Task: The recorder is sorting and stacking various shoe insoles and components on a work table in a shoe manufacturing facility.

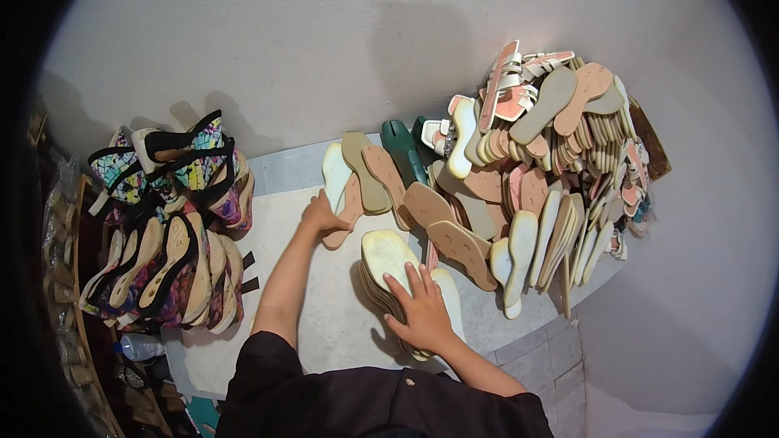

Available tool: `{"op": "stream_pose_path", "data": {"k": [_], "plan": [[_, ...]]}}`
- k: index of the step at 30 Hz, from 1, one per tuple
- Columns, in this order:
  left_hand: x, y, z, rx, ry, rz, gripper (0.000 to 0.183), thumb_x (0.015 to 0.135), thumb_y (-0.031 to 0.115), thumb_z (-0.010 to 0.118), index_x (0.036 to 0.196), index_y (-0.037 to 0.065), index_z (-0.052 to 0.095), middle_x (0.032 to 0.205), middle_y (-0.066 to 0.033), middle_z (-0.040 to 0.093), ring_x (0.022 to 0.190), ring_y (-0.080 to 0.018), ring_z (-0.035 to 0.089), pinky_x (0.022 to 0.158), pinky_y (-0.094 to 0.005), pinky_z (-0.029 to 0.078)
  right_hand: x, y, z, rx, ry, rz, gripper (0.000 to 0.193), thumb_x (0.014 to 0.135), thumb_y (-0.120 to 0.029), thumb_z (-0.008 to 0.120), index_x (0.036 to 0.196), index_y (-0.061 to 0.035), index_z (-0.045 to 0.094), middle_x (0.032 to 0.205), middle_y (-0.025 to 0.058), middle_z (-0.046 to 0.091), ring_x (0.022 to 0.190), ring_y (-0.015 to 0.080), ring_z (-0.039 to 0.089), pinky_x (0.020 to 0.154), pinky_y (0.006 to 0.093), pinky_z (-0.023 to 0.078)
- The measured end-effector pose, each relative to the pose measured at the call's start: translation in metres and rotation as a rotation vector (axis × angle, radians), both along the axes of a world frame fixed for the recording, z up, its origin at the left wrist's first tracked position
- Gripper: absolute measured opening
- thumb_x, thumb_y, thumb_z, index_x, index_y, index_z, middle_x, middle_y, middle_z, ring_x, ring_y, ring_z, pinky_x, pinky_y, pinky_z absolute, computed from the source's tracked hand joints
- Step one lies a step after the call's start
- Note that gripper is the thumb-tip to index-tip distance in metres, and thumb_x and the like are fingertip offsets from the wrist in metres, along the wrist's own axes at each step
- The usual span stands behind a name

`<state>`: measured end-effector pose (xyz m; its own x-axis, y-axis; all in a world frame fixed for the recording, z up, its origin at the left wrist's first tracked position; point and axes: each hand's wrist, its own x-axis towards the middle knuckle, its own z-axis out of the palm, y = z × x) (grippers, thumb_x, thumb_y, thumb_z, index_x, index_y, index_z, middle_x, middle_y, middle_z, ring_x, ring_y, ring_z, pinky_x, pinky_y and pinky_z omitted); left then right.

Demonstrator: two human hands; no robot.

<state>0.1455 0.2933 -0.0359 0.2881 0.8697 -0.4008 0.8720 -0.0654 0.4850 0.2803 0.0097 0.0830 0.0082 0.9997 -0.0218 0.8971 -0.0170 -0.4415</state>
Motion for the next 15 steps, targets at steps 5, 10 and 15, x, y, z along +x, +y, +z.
{"op": "stream_pose_path", "data": {"k": [5, 10, 15], "plan": [[0.022, -0.019, -0.011, -0.006, -0.137, 0.093, 0.097, 0.043, 0.031, 0.085, 0.12, -0.007, 0.04, 0.11, -0.0282, 0.056, 0.1, -0.0336, 0.058, 0.086, -0.0366, 0.047, 0.003, -0.004, -0.002, 0.015, -0.011, -0.012, 0.069, 0.074, -0.035, 0.062, 0.137, -0.023, 0.035, 0.14, 0.024, 0.025, 0.128, 0.0458, 0.023, 0.1, 0.0545, 0.026], [0.076, -0.014, -0.053, -0.175, -0.476, 0.094, 0.062, 0.057, 0.017, 0.072, 0.111, -0.007, 0.051, 0.102, -0.0251, 0.061, 0.096, -0.0338, 0.06, 0.08, -0.0375, 0.048, 0.005, -0.006, -0.002, 0.042, 0.014, -0.007, 0.069, 0.074, -0.034, 0.062, 0.137, -0.0222, 0.036, 0.139, 0.0238, 0.026, 0.127, 0.0452, 0.025, 0.099, 0.0541, 0.026], [0.138, 0.013, -0.013, -0.595, -0.803, 0.111, 0.057, 0.061, 0.013, 0.068, 0.112, -0.004, 0.051, 0.093, -0.0195, 0.063, 0.078, -0.0277, 0.063, 0.069, -0.0359, 0.05, 0.001, -0.009, -0.006, 0.05, -0.005, 0.004, 0.068, 0.074, -0.034, 0.062, 0.136, -0.02, 0.038, 0.139, 0.0257, 0.027, 0.127, 0.046, 0.024, 0.101, 0.049, 0.026]]}}
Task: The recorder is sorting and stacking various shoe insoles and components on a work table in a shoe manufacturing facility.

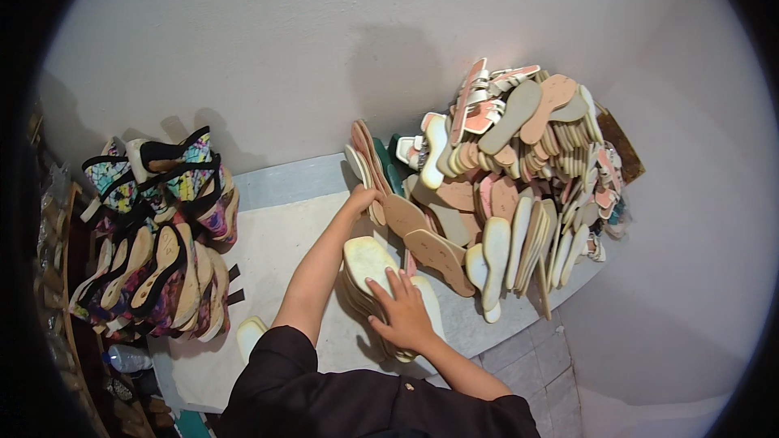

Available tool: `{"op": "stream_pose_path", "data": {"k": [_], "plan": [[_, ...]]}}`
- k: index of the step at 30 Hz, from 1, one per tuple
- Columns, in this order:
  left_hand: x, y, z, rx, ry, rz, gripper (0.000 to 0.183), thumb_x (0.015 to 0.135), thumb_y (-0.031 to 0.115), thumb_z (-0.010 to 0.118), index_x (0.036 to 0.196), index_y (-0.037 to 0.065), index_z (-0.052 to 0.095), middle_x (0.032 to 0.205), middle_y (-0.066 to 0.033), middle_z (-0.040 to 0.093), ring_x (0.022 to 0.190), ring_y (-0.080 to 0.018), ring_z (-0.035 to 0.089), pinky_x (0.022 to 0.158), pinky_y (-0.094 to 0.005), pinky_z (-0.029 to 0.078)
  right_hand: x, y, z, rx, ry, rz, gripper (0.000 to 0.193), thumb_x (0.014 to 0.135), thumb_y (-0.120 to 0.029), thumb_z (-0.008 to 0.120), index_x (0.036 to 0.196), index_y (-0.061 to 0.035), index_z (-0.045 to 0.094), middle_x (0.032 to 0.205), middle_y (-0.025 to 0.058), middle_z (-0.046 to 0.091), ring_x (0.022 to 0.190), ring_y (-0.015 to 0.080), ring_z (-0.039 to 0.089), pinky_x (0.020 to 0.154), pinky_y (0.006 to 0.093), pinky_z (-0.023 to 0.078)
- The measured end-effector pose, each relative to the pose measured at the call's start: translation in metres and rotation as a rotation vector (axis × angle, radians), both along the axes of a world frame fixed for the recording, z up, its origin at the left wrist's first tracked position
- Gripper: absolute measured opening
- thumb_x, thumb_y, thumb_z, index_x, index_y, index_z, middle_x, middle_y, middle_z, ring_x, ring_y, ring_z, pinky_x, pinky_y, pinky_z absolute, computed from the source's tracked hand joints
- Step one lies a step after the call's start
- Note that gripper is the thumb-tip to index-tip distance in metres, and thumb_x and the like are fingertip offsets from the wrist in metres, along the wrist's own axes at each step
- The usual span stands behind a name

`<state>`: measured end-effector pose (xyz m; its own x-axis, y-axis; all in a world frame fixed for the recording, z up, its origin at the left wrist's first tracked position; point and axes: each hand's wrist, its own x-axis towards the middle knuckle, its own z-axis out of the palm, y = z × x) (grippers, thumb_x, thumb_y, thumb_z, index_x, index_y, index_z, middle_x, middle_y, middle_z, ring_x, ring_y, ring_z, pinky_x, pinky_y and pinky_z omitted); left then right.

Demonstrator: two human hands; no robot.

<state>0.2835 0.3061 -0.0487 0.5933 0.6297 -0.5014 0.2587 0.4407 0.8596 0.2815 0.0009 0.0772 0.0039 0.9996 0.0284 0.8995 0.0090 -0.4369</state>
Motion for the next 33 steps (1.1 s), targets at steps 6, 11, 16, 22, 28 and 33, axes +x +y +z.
{"op": "stream_pose_path", "data": {"k": [6, 11, 16, 22, 28, 33], "plan": [[0.036, 0.01, 0.058, 0.526, -0.183, -0.381, 0.06, 0.067, 0.031, 0.074, 0.112, -0.001, 0.052, 0.093, -0.013, 0.064, 0.088, -0.0223, 0.061, 0.079, -0.0328, 0.047, 0.008, -0.002, 0.003, -0.041, -0.008, -0.062, 0.067, 0.075, -0.034, 0.062, 0.136, -0.0212, 0.037, 0.14, 0.023, 0.026, 0.129, 0.044, 0.024, 0.101, 0.0508, 0.025], [0.04, 0.013, 0.031, 0.719, 0.251, -0.539, 0.108, 0.059, 0.059, 0.073, 0.135, -0.006, 0.031, 0.137, -0.0307, 0.03, 0.125, -0.036, 0.037, 0.1, -0.0364, 0.035, 0.002, 0.0, 0.003, -0.048, 0.02, -0.029, 0.065, 0.076, -0.034, 0.061, 0.135, -0.021, 0.039, 0.14, 0.0226, 0.026, 0.129, 0.043, 0.023, 0.101, 0.0498, 0.025], [0.009, 0.024, 0.057, 0.626, -0.264, -0.09, 0.103, 0.063, 0.056, 0.072, 0.136, -0.004, 0.03, 0.141, -0.0265, 0.025, 0.132, -0.036, 0.025, 0.107, -0.0397, 0.025, 0.01, -0.002, 0.001, -0.041, 0.035, -0.053, 0.067, 0.076, -0.035, 0.06, 0.137, -0.0255, 0.035, 0.142, 0.02, 0.024, 0.129, 0.0428, 0.024, 0.1, 0.0568, 0.026], [-0.029, 0.008, 0.023, -0.278, -0.25, 0.81, 0.053, 0.074, 0.021, 0.065, 0.12, 0.0, 0.048, 0.111, -0.0192, 0.055, 0.105, -0.0294, 0.054, 0.089, -0.0411, 0.045, 0.008, 0.0, 0.001, -0.05, 0.032, -0.047, 0.066, 0.076, -0.035, 0.06, 0.137, -0.0254, 0.035, 0.142, 0.0201, 0.024, 0.13, 0.0427, 0.023, 0.1, 0.0572, 0.025], [-0.028, 0.028, -0.026, -0.282, -0.189, 0.757, 0.046, 0.073, 0.012, 0.065, 0.112, -0.008, 0.05, 0.106, -0.0193, 0.057, 0.092, -0.0276, 0.059, 0.077, -0.0383, 0.05, 0.006, 0.004, 0.003, -0.064, 0.046, -0.024, 0.065, 0.077, -0.035, 0.06, 0.137, -0.0256, 0.035, 0.142, 0.0213, 0.024, 0.13, 0.0431, 0.021, 0.1, 0.0579, 0.025], [-0.02, 0.049, -0.075, -0.177, -0.138, 0.667, 0.052, 0.068, 0.016, 0.071, 0.11, -0.007, 0.051, 0.102, -0.0166, 0.06, 0.089, -0.027, 0.061, 0.077, -0.0377, 0.05, 0.0, 0.005, 0.006, -0.065, 0.071, 0.01, 0.065, 0.077, -0.034, 0.059, 0.137, -0.0259, 0.035, 0.142, 0.0217, 0.023, 0.13, 0.0436, 0.021, 0.1, 0.0584, 0.024]]}}
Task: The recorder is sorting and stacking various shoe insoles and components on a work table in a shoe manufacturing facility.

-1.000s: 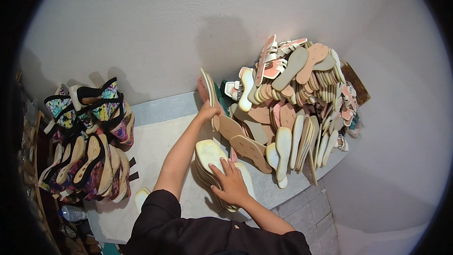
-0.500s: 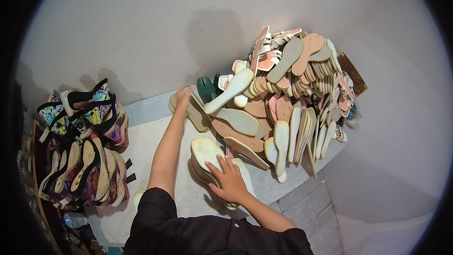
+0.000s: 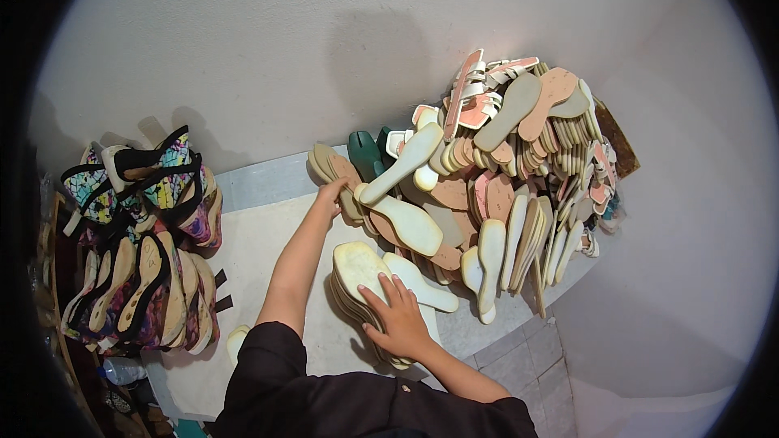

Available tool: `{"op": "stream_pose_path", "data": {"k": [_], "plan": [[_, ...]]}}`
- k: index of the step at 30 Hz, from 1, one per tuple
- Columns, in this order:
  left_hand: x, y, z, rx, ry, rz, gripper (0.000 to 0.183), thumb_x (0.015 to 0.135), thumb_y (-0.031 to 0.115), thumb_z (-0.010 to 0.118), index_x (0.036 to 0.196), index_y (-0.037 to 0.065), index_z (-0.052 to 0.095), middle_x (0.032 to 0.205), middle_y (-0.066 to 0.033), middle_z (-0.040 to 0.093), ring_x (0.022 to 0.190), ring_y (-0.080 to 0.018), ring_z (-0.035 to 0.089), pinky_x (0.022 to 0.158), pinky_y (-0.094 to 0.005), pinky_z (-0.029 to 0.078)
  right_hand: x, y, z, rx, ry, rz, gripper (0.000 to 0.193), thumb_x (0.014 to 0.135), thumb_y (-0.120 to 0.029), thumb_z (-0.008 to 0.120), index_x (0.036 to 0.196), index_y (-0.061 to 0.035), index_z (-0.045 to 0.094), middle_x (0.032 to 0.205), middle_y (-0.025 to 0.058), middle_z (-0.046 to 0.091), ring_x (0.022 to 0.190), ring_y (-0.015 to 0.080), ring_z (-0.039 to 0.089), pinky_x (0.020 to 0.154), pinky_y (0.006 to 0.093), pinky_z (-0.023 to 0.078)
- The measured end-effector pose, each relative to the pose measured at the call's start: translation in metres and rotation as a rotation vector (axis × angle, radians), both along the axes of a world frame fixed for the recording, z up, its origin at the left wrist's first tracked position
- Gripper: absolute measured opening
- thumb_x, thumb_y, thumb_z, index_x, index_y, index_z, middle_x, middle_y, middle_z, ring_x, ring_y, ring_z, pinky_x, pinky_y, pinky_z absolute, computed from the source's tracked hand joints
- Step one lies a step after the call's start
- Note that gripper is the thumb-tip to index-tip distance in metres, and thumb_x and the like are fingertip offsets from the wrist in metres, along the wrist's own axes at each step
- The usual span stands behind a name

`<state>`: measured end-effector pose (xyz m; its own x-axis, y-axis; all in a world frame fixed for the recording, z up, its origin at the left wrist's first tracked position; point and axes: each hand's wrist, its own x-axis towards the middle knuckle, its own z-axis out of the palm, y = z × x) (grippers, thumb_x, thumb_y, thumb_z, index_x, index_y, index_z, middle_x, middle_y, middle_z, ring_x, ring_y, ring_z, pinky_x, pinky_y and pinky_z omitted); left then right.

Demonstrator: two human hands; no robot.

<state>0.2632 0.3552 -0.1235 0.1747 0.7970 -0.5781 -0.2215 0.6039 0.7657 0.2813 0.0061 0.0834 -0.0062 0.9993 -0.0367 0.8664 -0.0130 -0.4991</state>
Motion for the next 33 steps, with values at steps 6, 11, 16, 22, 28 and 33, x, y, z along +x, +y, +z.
{"op": "stream_pose_path", "data": {"k": [6, 11, 16, 22, 28, 33], "plan": [[0.038, -0.024, 0.048, 0.286, 0.745, -0.382, 0.066, 0.067, 0.033, 0.07, 0.117, -0.002, 0.045, 0.114, -0.0249, 0.056, 0.106, -0.0358, 0.056, 0.086, -0.0414, 0.047, 0.008, 0.0, -0.003, -0.047, -0.067, -0.062, 0.066, 0.077, -0.034, 0.059, 0.137, -0.0254, 0.034, 0.142, 0.0211, 0.022, 0.13, 0.0436, 0.021, 0.101, 0.0587, 0.023], [-0.009, -0.008, 0.026, 0.323, 0.356, -0.106, 0.065, 0.067, 0.031, 0.07, 0.115, -0.005, 0.046, 0.109, -0.0229, 0.058, 0.102, -0.0326, 0.058, 0.086, -0.0383, 0.046, 0.008, 0.0, -0.001, -0.047, -0.027, -0.025, 0.066, 0.077, -0.034, 0.059, 0.137, -0.0251, 0.034, 0.143, 0.0209, 0.022, 0.13, 0.0435, 0.021, 0.101, 0.0588, 0.023], [0.008, -0.027, 0.088, 0.073, -0.241, -0.196, 0.025, 0.082, 0.021, 0.063, 0.095, -0.001, 0.061, 0.084, -0.0089, 0.065, 0.069, -0.0179, 0.064, 0.062, -0.0301, 0.052, 0.012, 0.001, 0.002, -0.026, -0.01, -0.021, 0.066, 0.077, -0.032, 0.06, 0.137, -0.025, 0.034, 0.142, 0.0215, 0.024, 0.13, 0.0441, 0.021, 0.101, 0.0575, 0.024], [0.072, -0.077, 0.166, 0.328, -0.135, -0.826, 0.025, 0.087, 0.025, 0.055, 0.098, 0.003, 0.062, 0.082, -0.0056, 0.063, 0.066, -0.013, 0.059, 0.058, -0.0288, 0.049, 0.012, -0.003, -0.006, 0.027, 0.053, -0.049, 0.067, 0.076, -0.03, 0.059, 0.138, -0.025, 0.034, 0.141, 0.0211, 0.025, 0.129, 0.0439, 0.023, 0.101, 0.0542, 0.025], [0.099, -0.08, 0.155, 0.788, 0.369, -1.453, 0.037, 0.086, 0.035, 0.057, 0.092, 0.0, 0.065, 0.077, -0.0067, 0.064, 0.064, -0.0168, 0.058, 0.062, -0.0306, 0.048, 0.028, -0.008, -0.006, 0.059, 0.027, -0.125, 0.064, 0.076, -0.03, 0.058, 0.136, -0.0256, 0.036, 0.14, 0.0193, 0.028, 0.128, 0.0423, 0.026, 0.1, 0.057, 0.026], [0.061, -0.043, 0.149, 0.757, 0.51, -1.665, 0.046, 0.085, 0.044, 0.055, 0.089, -0.001, 0.067, 0.078, -0.0097, 0.066, 0.067, -0.0198, 0.058, 0.065, -0.0327, 0.048, 0.02, -0.01, -0.003, 0.07, 0.009, -0.144, 0.057, 0.079, -0.031, 0.055, 0.133, -0.0246, 0.04, 0.139, 0.0174, 0.033, 0.128, 0.0407, 0.028, 0.099, 0.0601, 0.025]]}}
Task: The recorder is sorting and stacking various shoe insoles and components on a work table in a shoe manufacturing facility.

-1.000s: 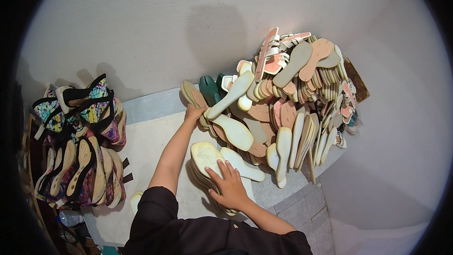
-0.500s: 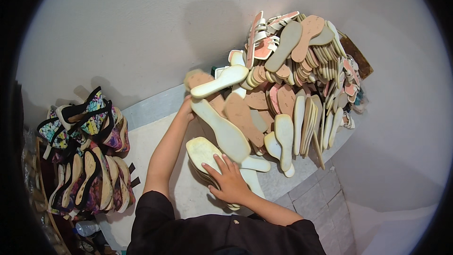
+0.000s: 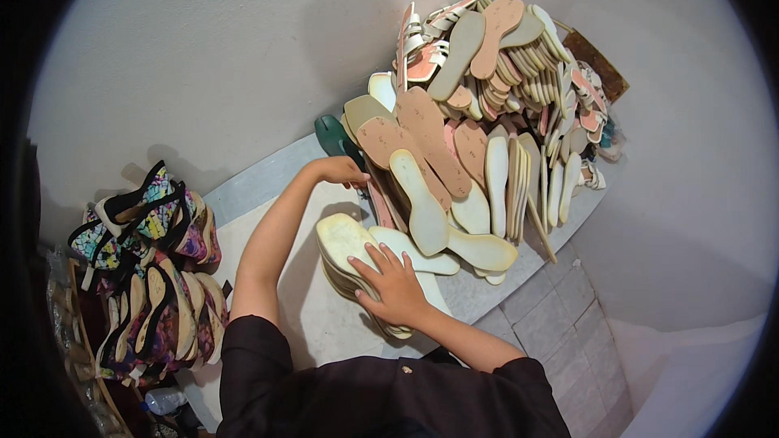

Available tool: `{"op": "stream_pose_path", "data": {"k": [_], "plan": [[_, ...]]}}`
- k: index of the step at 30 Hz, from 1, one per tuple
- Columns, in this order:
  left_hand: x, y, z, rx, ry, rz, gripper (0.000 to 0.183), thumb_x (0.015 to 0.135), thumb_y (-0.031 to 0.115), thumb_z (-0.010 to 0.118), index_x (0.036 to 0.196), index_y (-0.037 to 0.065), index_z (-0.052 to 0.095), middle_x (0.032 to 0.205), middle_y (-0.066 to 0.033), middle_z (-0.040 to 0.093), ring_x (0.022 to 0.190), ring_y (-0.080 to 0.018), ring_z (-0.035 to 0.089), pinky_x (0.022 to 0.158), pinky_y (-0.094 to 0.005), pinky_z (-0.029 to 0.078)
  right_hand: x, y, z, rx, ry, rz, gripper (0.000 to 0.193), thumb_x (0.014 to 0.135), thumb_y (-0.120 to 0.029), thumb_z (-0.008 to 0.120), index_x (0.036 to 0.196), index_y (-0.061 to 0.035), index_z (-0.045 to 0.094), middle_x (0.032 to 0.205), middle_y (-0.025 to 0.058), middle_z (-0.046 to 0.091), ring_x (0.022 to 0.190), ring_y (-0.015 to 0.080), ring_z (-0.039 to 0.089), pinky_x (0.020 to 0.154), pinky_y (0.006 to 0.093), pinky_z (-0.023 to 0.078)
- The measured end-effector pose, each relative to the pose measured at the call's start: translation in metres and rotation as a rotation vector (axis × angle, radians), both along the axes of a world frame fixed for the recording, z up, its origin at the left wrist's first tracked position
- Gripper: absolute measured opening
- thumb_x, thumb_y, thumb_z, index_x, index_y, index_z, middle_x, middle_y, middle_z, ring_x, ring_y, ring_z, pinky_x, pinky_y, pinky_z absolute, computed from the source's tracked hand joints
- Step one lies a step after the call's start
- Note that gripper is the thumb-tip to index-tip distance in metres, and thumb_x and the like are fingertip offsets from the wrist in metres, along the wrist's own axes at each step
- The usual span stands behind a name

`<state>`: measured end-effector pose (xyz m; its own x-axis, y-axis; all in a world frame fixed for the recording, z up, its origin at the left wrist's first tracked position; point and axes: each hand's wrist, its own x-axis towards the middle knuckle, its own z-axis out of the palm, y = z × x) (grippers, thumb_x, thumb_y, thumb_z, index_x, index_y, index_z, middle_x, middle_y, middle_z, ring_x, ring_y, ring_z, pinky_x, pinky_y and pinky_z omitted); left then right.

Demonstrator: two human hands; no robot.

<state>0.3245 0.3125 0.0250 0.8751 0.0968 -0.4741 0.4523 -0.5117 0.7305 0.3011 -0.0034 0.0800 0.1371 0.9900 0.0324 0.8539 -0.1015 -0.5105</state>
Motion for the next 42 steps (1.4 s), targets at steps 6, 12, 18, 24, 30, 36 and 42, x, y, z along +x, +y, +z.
{"op": "stream_pose_path", "data": {"k": [6, 12, 18, 24, 30, 36, 42], "plan": [[-0.099, -0.032, 0.034, -0.149, -0.648, 0.656, 0.043, 0.088, 0.041, 0.052, 0.113, 0.007, 0.059, 0.101, -0.0061, 0.061, 0.089, -0.0157, 0.055, 0.08, -0.0292, 0.043, 0.007, -0.001, -0.028, 0.138, 0.396, 0.004, 0.052, 0.077, -0.016, 0.054, 0.129, -0.0121, 0.046, 0.138, 0.0179, 0.033, 0.129, 0.0359, 0.03, 0.105, 0.0466, 0.023], [-0.193, -0.187, 0.013, -0.492, -0.813, 1.547, 0.052, 0.086, 0.041, 0.051, 0.13, 0.014, 0.042, 0.128, -0.0045, 0.042, 0.119, -0.0181, 0.035, 0.096, -0.042, 0.025, 0.012, -0.005, -0.035, 0.223, 0.688, -0.1, 0.057, 0.07, -0.007, 0.06, 0.125, -0.0073, 0.046, 0.131, 0.0182, 0.038, 0.125, 0.0327, 0.035, 0.105, 0.0374, 0.027], [-0.202, -0.265, -0.005, -0.671, -0.642, 1.537, 0.078, 0.081, 0.048, 0.057, 0.14, 0.012, 0.02, 0.144, -0.0158, 0.02, 0.133, -0.027, 0.018, 0.103, -0.0499, 0.013, 0.014, -0.002, -0.05, 0.002, 1.215, -0.221, 0.065, 0.077, -0.017, 0.068, 0.132, -0.0091, 0.036, 0.13, 0.0107, 0.04, 0.12, 0.0255, 0.039, 0.096, 0.0339, 0.036], [-0.195, -0.298, -0.013, -0.893, -0.613, 1.516, 0.097, 0.076, 0.055, 0.059, 0.144, 0.01, 0.005, 0.15, -0.0162, -0.001, 0.138, -0.0265, -0.01, 0.105, -0.0559, -0.007, 0.049, -0.023, -0.086, -0.112, 1.581, -0.373, 0.069, 0.082, -0.045, 0.057, 0.136, -0.011, 0.032, 0.129, 0.0141, 0.04, 0.119, 0.0232, 0.039, 0.096, 0.0373, 0.036], [-0.173, -0.301, -0.004, -0.962, -0.428, 1.577, 0.11, 0.067, 0.072, 0.054, 0.145, 0.011, 0.006, 0.15, -0.0172, -0.006, 0.137, -0.0274, -0.014, 0.104, -0.0567, -0.008, 0.033, -0.021, -0.08, -0.345, 1.748, -0.299, 0.081, 0.079, -0.057, 0.056, 0.14, -0.012, 0.027, 0.135, 0.0148, 0.038, 0.12, 0.0262, 0.042, 0.099, 0.0386, 0.036], [-0.161, -0.299, -0.038, -1.135, -0.757, 1.445, 0.074, 0.081, 0.054, 0.057, 0.133, 0.005, 0.037, 0.128, -0.0119, 0.049, 0.118, -0.0209, 0.047, 0.098, -0.0321, 0.037, 0.018, -0.012, -0.108, -0.489, 1.52, -0.245, 0.072, 0.083, -0.058, 0.048, 0.131, -0.0051, 0.042, 0.125, 0.0099, 0.053, 0.111, 0.0206, 0.053, 0.096, 0.0346, 0.04], [-0.171, -0.303, -0.026, -1.252, -0.715, 1.262, 0.068, 0.085, 0.052, 0.053, 0.131, 0.004, 0.04, 0.125, -0.0109, 0.051, 0.112, -0.0209, 0.051, 0.093, -0.0331, 0.042, 0.013, -0.011, -0.11, -0.631, 1.416, -0.056, 0.098, 0.072, -0.073, 0.049, 0.144, -0.031, -0.001, 0.15, 0.0086, 0.007, 0.137, 0.0339, 0.009, 0.099, 0.0645, 0.018]]}}
